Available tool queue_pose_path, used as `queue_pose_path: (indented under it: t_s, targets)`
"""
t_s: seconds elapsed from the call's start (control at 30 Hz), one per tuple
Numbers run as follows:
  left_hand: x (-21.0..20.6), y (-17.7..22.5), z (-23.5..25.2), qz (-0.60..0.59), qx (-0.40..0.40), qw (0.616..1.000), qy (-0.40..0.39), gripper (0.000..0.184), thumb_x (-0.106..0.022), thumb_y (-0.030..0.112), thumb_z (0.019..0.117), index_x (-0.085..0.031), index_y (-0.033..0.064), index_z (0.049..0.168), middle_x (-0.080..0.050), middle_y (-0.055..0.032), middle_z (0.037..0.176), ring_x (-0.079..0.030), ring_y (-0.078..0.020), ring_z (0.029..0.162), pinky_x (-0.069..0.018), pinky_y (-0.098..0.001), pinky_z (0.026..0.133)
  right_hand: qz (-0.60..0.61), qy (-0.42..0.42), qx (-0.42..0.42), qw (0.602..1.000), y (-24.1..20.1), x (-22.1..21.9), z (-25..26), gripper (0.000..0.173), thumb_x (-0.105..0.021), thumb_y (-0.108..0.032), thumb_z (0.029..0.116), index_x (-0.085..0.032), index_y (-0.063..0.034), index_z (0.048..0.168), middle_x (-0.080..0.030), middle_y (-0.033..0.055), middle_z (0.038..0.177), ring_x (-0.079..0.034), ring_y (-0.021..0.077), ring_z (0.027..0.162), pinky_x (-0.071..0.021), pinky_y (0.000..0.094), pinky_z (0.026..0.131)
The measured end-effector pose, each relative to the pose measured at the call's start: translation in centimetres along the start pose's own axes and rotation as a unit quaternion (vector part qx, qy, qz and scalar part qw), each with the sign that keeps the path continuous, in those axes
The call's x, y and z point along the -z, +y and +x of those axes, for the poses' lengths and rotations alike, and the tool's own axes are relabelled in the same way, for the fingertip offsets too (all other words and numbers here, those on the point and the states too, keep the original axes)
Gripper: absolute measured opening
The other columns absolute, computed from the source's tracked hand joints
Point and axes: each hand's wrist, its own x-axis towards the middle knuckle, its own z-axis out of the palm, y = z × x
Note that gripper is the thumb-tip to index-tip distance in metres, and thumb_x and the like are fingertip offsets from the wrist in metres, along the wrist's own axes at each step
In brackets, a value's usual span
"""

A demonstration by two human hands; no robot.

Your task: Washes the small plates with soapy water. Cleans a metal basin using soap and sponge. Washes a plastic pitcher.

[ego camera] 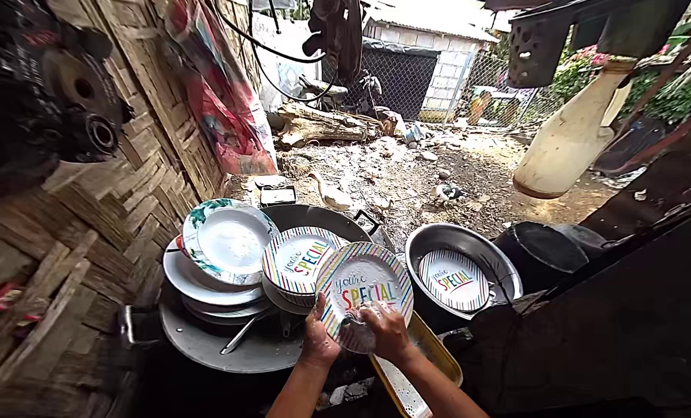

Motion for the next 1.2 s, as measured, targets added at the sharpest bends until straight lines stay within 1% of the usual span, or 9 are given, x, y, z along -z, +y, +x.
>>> queue_pose_path:
  t_s: [0.17, 0.3, 0.47, 0.7, 0.8, 0.9, 1.0, 1.1, 1.2]
  targets:
    - [-0.5, -0.5, -2.0, 0.006, 0.049, 0.999, 0.004, 0.040, -0.026, 0.028, 0.1126, -0.058, 0.0058, 0.121, -0.074, -0.0099, 0.099, -0.074, -0.0190, 0.091, -0.0631, -0.0382, 0.079, -0.026, 0.008, -0.238, 0.971, 4.3, -0.9, 3.6, 0.035, -0.069, -0.002, 0.0854, -0.070, 0.0077, 0.119, -0.061, 0.0375, 0.125, -0.061, 0.0528, 0.117, -0.0511, 0.0602, 0.098]
    - [-0.2, -1.5, -1.4, -0.002, 0.071, 0.997, -0.040, 0.046, -0.023, 0.032, 0.1126, -0.061, 0.0073, 0.119, -0.075, -0.0086, 0.098, -0.074, -0.0169, 0.090, -0.0632, -0.0356, 0.078, 0.086, 0.033, -0.177, 0.980, -0.4, -2.7, 3.6, 0.038, -0.067, -0.006, 0.0850, -0.069, 0.0093, 0.120, -0.060, 0.0333, 0.134, -0.056, 0.0502, 0.129, -0.0462, 0.0577, 0.109]
    - [0.3, 3.6, 1.9, 0.063, -0.095, 0.993, 0.034, 0.038, -0.027, 0.031, 0.1127, -0.055, 0.0089, 0.126, -0.072, -0.0048, 0.101, -0.072, -0.0126, 0.092, -0.0624, -0.0345, 0.079, 0.221, -0.049, -0.059, 0.972, -2.8, -1.0, -0.6, 0.028, -0.072, -0.002, 0.0813, -0.072, 0.0094, 0.107, -0.068, 0.0301, 0.123, -0.063, 0.0468, 0.122, -0.0521, 0.0525, 0.104]
    - [1.6, 9.6, 9.2, 0.143, -0.168, 0.963, 0.157, 0.039, -0.036, 0.024, 0.1121, -0.042, 0.0063, 0.146, -0.055, -0.0125, 0.136, -0.059, -0.0185, 0.119, -0.0508, -0.0384, 0.099, 0.227, -0.011, -0.238, 0.944, -0.7, 1.5, -2.1, 0.023, -0.064, 0.002, 0.0894, -0.071, 0.0126, 0.109, -0.072, 0.0269, 0.112, -0.071, 0.0349, 0.106, -0.0552, 0.0432, 0.099]
    - [3.5, 10.0, 11.4, 0.318, -0.186, 0.909, 0.194, 0.048, -0.047, 0.007, 0.1074, -0.033, -0.0021, 0.152, -0.044, -0.0238, 0.150, -0.051, -0.0270, 0.133, -0.0440, -0.0417, 0.108, 0.223, -0.041, -0.266, 0.937, -0.4, 3.0, -2.7, 0.022, -0.064, 0.002, 0.0898, -0.071, 0.0126, 0.108, -0.072, 0.0263, 0.109, -0.071, 0.0339, 0.104, -0.0551, 0.0429, 0.097]
    - [2.3, 9.6, 10.8, 0.532, -0.321, 0.760, 0.189, 0.063, -0.056, 0.005, 0.1005, -0.026, -0.0136, 0.153, -0.023, -0.0359, 0.160, -0.024, -0.0431, 0.152, -0.0199, -0.0481, 0.124, 0.210, -0.120, -0.347, 0.906, 0.2, 4.7, -3.0, 0.025, -0.062, -0.005, 0.0953, -0.070, 0.0088, 0.115, -0.070, 0.0251, 0.114, -0.068, 0.0338, 0.109, -0.0522, 0.0462, 0.100]
    - [-2.2, 6.9, 10.2, 0.591, -0.390, 0.700, 0.092, 0.060, -0.061, 0.005, 0.0961, -0.038, -0.0147, 0.148, -0.027, -0.0362, 0.159, -0.026, -0.0483, 0.150, -0.0201, -0.0541, 0.123, 0.190, -0.204, -0.416, 0.866, 0.7, 5.5, -3.4, 0.028, -0.060, -0.010, 0.0992, -0.069, 0.0049, 0.121, -0.068, 0.0242, 0.120, -0.065, 0.0345, 0.115, -0.0490, 0.0477, 0.104]
    - [-7.7, 2.0, 10.5, 0.646, -0.305, 0.694, -0.087, 0.056, -0.064, 0.007, 0.0959, -0.044, -0.0089, 0.145, -0.041, -0.0305, 0.153, -0.039, -0.0436, 0.143, -0.0314, -0.0538, 0.119, 0.180, -0.246, -0.444, 0.842, 0.7, 5.7, -3.7, 0.029, -0.059, -0.015, 0.1012, -0.069, 0.0026, 0.122, -0.067, 0.0234, 0.121, -0.064, 0.0345, 0.117, -0.0482, 0.0486, 0.105]
    - [-12.8, -4.5, 11.9, 0.724, -0.156, 0.618, -0.265, 0.050, -0.062, 0.017, 0.1002, -0.050, -0.0027, 0.145, -0.053, -0.0254, 0.145, -0.049, -0.0386, 0.137, -0.0374, -0.0520, 0.116, 0.183, -0.272, -0.451, 0.830, 0.4, 5.7, -3.9, 0.031, -0.061, -0.013, 0.0991, -0.067, 0.0030, 0.126, -0.065, 0.0247, 0.125, -0.063, 0.0361, 0.119, -0.0472, 0.0504, 0.106]
